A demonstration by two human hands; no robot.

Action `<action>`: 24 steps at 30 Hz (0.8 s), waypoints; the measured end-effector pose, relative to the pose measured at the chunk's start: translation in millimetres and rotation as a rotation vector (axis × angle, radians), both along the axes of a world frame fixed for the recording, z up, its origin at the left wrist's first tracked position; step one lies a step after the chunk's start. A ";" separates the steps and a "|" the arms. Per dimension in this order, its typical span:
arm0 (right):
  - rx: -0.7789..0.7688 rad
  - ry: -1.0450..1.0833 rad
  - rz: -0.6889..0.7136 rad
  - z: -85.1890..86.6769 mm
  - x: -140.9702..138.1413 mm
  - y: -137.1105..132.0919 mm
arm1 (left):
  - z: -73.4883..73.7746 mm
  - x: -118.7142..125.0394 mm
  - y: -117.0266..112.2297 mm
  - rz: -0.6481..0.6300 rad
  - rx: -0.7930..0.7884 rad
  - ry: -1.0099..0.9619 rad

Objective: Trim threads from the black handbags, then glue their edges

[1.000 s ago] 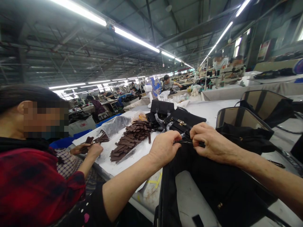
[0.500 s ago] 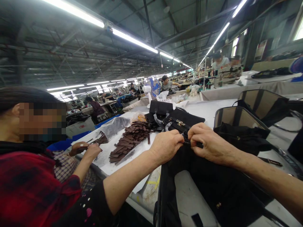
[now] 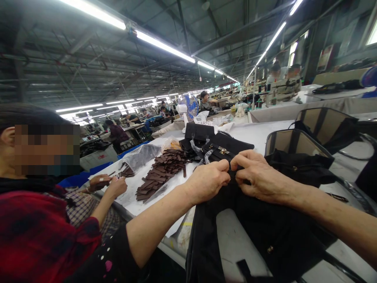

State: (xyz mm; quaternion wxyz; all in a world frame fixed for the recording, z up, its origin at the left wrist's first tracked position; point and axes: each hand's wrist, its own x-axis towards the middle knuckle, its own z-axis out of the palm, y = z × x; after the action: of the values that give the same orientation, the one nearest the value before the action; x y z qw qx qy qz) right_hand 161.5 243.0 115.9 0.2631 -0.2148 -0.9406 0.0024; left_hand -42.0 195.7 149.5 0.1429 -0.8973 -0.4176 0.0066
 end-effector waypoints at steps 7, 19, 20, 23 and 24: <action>-0.051 -0.050 0.037 -1.8 0.6 -1.4 | -1.1 -2.2 -3.3 -0.029 -0.075 -0.023; -0.442 0.287 -0.107 -11.5 3.4 10.9 | -10.1 -6.0 14.6 0.102 -0.182 -0.521; -0.434 0.278 -0.120 -11.1 4.1 10.9 | -9.7 -4.9 15.0 0.096 -0.184 -0.521; -0.414 0.243 -0.171 -8.8 5.2 10.0 | -7.7 -1.4 15.3 0.096 -0.195 -0.496; -0.410 0.232 -0.190 -7.9 5.1 9.6 | -6.9 -0.2 15.2 0.105 -0.196 -0.479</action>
State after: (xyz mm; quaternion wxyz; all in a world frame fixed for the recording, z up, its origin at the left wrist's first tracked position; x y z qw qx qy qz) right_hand 166.5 252.6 108.0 0.3194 -0.3494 -0.8594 0.1930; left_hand -42.2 210.9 142.6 -0.0483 -0.8599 -0.4828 -0.1584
